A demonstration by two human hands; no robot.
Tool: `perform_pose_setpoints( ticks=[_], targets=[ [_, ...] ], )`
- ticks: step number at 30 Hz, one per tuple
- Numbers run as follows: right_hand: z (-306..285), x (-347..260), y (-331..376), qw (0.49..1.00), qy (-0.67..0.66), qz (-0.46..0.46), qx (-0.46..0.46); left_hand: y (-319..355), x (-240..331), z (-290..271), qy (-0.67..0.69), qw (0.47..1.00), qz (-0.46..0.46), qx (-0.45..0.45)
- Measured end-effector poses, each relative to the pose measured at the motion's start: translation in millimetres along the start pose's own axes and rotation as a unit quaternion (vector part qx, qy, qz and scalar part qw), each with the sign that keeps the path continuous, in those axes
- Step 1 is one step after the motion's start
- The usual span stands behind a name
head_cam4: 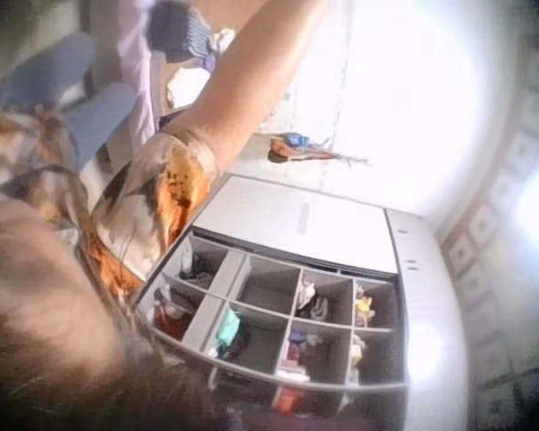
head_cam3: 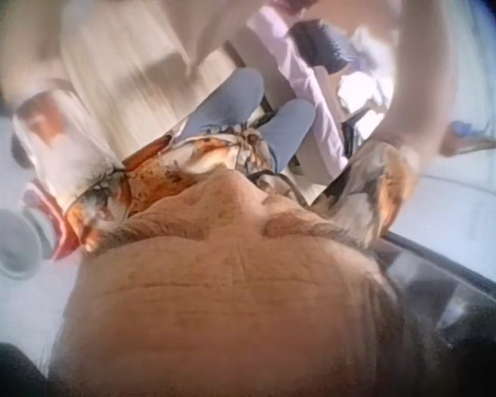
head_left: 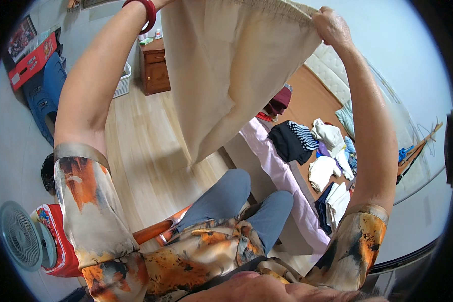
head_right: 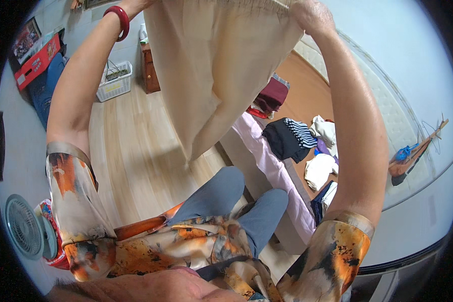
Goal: The person folds various white garments, including pants and shorts, by hand on their lap while sitting and places them into organized piles on a bed.
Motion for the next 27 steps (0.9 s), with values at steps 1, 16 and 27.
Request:
perform_pose_setpoints(
  ticks=[1, 16, 27],
  targets=[
    [1.0, -1.6, -1.3, 0.998, -0.023, -0.008, 0.055, 0.7, -2.3, 3.9, -0.021, 0.999, 0.015, 0.031],
    [38.2, -14.3, -1.3, 0.996, -0.023, -0.035, -0.076, 28.2, -34.2, 15.2, -0.045, 0.997, 0.046, -0.036],
    [61.5, -4.4, 1.2, 0.989, -0.055, -0.009, -0.139, 37.7, -31.9, 27.9, -0.064, 0.994, 0.012, -0.091]
  ],
)
Point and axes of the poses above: each hand's wrist, its own y-axis away from the middle knuckle, its own z-axis out of the palm, x = y × z, the point moved 1 cm from there along -y, towards the middle knuckle, and after that the axes turned 4 degrees about z, right-handed, at the moved point
